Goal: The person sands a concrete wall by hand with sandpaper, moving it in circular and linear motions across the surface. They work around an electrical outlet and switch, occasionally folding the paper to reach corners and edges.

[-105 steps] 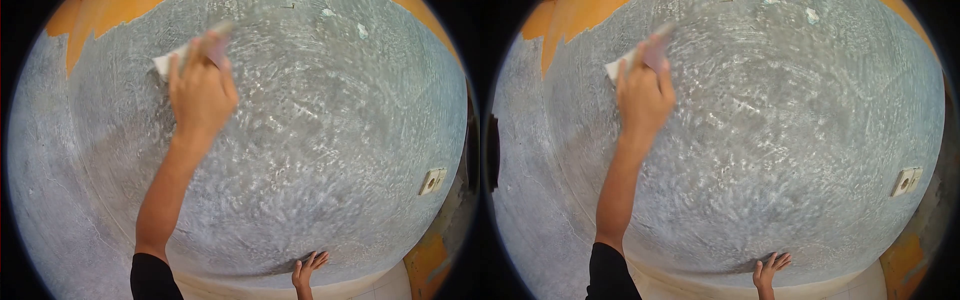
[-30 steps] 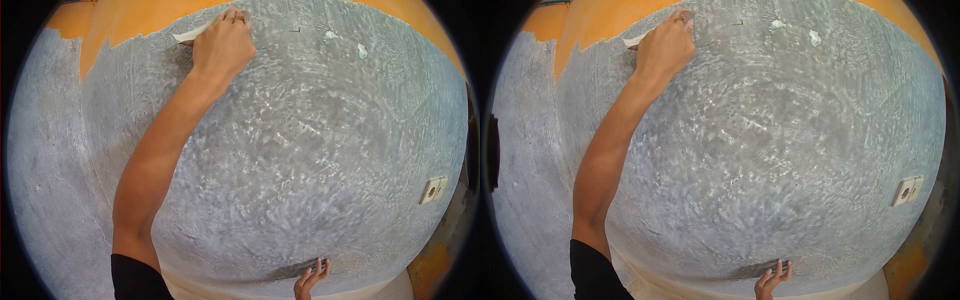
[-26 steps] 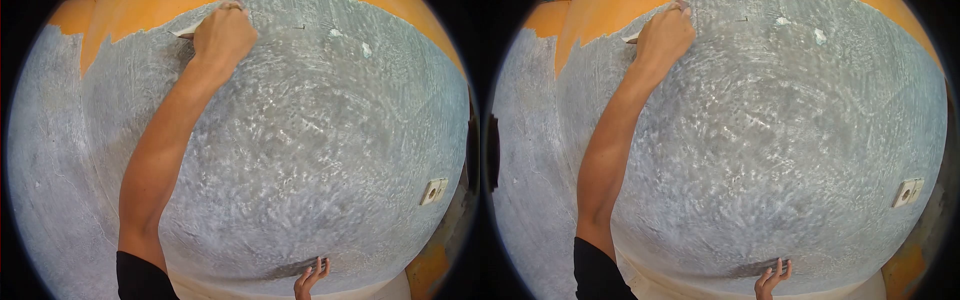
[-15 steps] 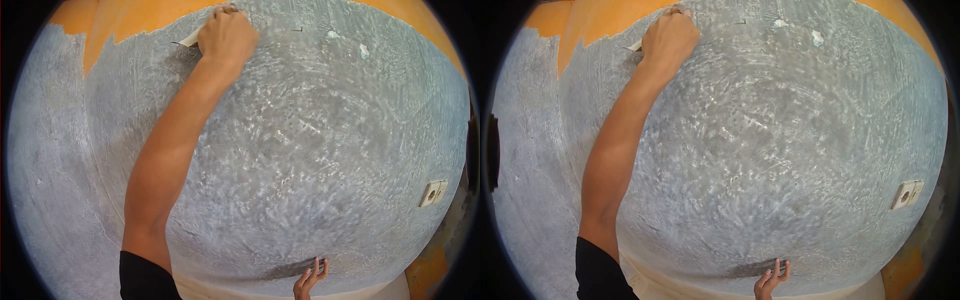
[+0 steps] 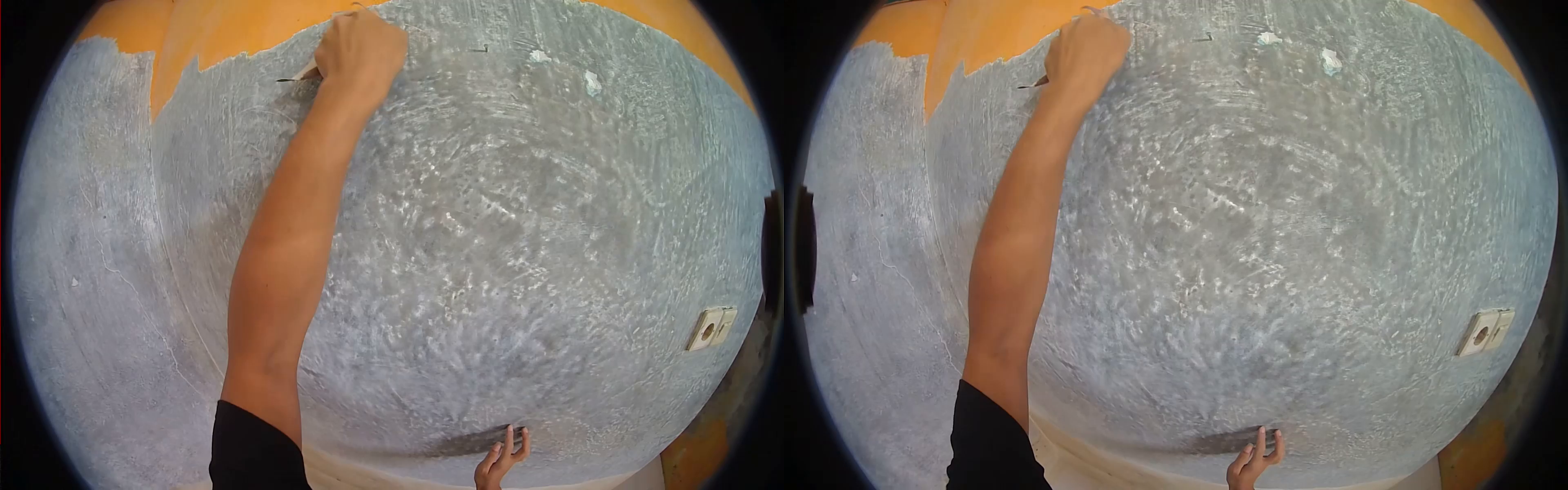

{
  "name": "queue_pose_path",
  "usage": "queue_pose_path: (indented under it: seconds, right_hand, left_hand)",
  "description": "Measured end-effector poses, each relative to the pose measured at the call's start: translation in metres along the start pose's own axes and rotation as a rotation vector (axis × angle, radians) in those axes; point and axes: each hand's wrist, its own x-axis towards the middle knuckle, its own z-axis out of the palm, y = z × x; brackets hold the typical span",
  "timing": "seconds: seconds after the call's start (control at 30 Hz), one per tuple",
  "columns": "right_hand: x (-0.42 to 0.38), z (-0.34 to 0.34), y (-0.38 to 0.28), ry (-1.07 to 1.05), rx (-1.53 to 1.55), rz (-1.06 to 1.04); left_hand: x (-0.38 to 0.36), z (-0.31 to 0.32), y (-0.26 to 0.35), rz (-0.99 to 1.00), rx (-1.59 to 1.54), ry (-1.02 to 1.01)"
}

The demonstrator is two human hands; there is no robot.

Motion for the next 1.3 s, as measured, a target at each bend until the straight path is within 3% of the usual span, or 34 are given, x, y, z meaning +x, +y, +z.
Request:
queue_pose_path:
  seconds: [0.1,0.2,0.27,0.33,0.4,0.5,0.7,0.8,0.87,0.9,1.0,1.1,1.2,1.3]
  right_hand:
    - [-0.004,-0.003,0.017,0.035,0.032,-0.037]
    - [-0.003,-0.002,0.018,0.075,0.092,-0.082]
    - [0.002,-0.009,0.019,0.079,0.108,-0.127]
    - [0.008,-0.017,0.014,0.075,0.122,-0.155]
    - [0.009,-0.015,0.011,0.077,0.154,-0.160]
    - [0.013,-0.024,0.018,0.062,0.139,-0.193]
    - [0.012,-0.019,0.005,0.094,0.125,-0.151]
    - [0.016,-0.025,-0.009,0.070,0.099,-0.076]
    - [0.004,-0.023,-0.015,-0.055,0.143,0.112]
    - [0.001,-0.019,-0.018,-0.043,0.129,0.099]
    - [0.000,-0.011,-0.030,0.020,0.084,0.083]
    - [-0.009,0.006,-0.058,0.119,0.081,0.167]
    - [-0.016,0.028,-0.084,0.152,0.124,0.206]
    - [-0.029,0.049,-0.115,0.184,0.158,0.181]
  left_hand:
    - [0.002,-0.006,-0.007,0.012,-0.028,-0.092]
    - [-0.004,0.013,-0.006,0.045,0.084,0.058]
    - [-0.003,-0.021,0.004,0.026,0.067,-0.166]
    - [-0.002,-0.015,0.001,0.015,0.036,-0.074]
    - [0.009,0.036,-0.011,0.045,-0.013,0.338]
    - [0.030,-0.004,-0.005,-0.083,-0.015,0.003]
    - [0.038,0.028,-0.051,-0.054,0.130,0.133]
    - [0.021,-0.015,-0.034,-0.109,0.061,-0.141]
    - [0.016,0.004,-0.045,-0.049,0.079,0.040]
    - [0.014,0.009,-0.056,-0.032,0.090,0.131]
    - [0.029,-0.017,-0.067,-0.138,0.013,-0.144]
    - [0.027,0.004,-0.093,0.150,0.199,0.152]
    - [0.031,-0.030,-0.099,0.017,0.081,-0.199]
    - [0.041,0.044,-0.146,0.300,0.133,0.389]
